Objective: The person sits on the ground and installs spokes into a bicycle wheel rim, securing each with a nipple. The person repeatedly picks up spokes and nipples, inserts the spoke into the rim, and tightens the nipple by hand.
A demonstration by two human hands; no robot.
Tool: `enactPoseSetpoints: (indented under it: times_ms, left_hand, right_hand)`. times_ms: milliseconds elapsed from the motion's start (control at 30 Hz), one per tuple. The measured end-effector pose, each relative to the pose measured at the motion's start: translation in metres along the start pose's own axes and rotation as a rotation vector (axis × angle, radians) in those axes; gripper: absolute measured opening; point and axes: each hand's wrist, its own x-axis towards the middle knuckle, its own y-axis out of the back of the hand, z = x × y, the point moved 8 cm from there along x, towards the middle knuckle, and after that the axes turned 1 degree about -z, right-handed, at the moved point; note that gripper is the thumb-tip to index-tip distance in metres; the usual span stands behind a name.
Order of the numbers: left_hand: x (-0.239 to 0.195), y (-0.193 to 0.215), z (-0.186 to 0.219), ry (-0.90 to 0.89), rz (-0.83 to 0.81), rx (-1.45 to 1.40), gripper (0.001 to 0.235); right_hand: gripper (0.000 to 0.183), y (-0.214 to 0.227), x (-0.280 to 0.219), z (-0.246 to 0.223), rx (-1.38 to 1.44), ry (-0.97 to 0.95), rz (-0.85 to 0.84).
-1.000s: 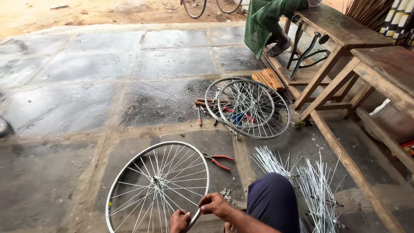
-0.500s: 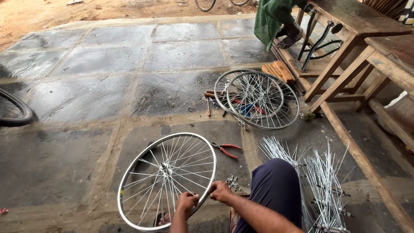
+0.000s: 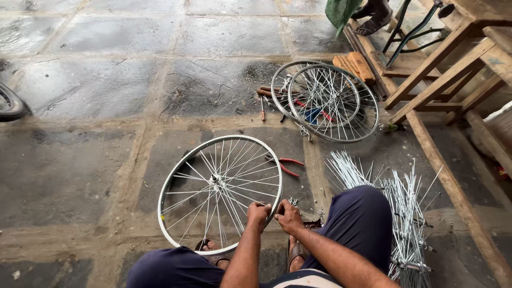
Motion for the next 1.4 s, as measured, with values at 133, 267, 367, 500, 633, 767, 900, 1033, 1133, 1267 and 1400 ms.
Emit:
enactPoseSetpoints:
  times_ms: [133,267,367,500,633,767,900,1033,1133,1267,1400]
  left_hand:
    - [-0.005,0.002,-0.002,0.006,-0.011,0.0,0.031]
    - [-0.007,0.012,-0.008,0.018,-0.021,0.046,0.03]
    - [-0.012,0.022,-0.018,0.052,0.036,0.105,0.031]
    - [-0.015,0.027,-0.011,0.04,0.058,0.19,0.032]
    - [-0.015,0.023,-0.008,0.022,0.028,0.198,0.027]
    - [-0.011,0.014,-0.009,0.0,-0.014,0.117,0.026]
    - [-0.009,0.005,-0.019,0.039,0.009,0.104,0.024]
    - [-0.008,0.005,-0.017,0.043,0.035,0.108,0.026]
    - [-0.007,0.001,-0.017,0.064,0.018,0.084,0.029]
    - [-0.004,-0.002,-0.02,0.028,0.014,0.102,0.03]
    - [0.002,-0.007,-0.031,0.061,-0.035,-0.028,0.032]
  right_hand:
    - [0.023,-0.004,0.001,-0.004,0.033,0.009,-0.028]
    - [0.023,-0.02,0.002,-0.003,0.092,0.039,-0.14]
    - [0.024,-0.024,-0.002,0.002,0.091,0.037,-0.166]
    - [0.023,-0.021,0.001,0.001,0.114,0.011,-0.125]
    - [0.025,-0.026,-0.004,0.0,0.169,0.06,-0.151]
    - [0.023,-0.019,0.001,0.013,0.228,0.031,-0.057]
    - [0.028,-0.013,0.008,0.031,0.499,0.014,-0.015]
    - [0.031,-0.029,0.003,0.029,0.626,0.067,-0.221]
    - [0.03,-0.018,0.005,0.032,0.407,0.078,-0.098]
    - [0.03,-0.003,0.013,0.044,0.393,-0.011,0.044]
    - [0.033,-0.008,0.016,0.049,0.387,0.053,0.031]
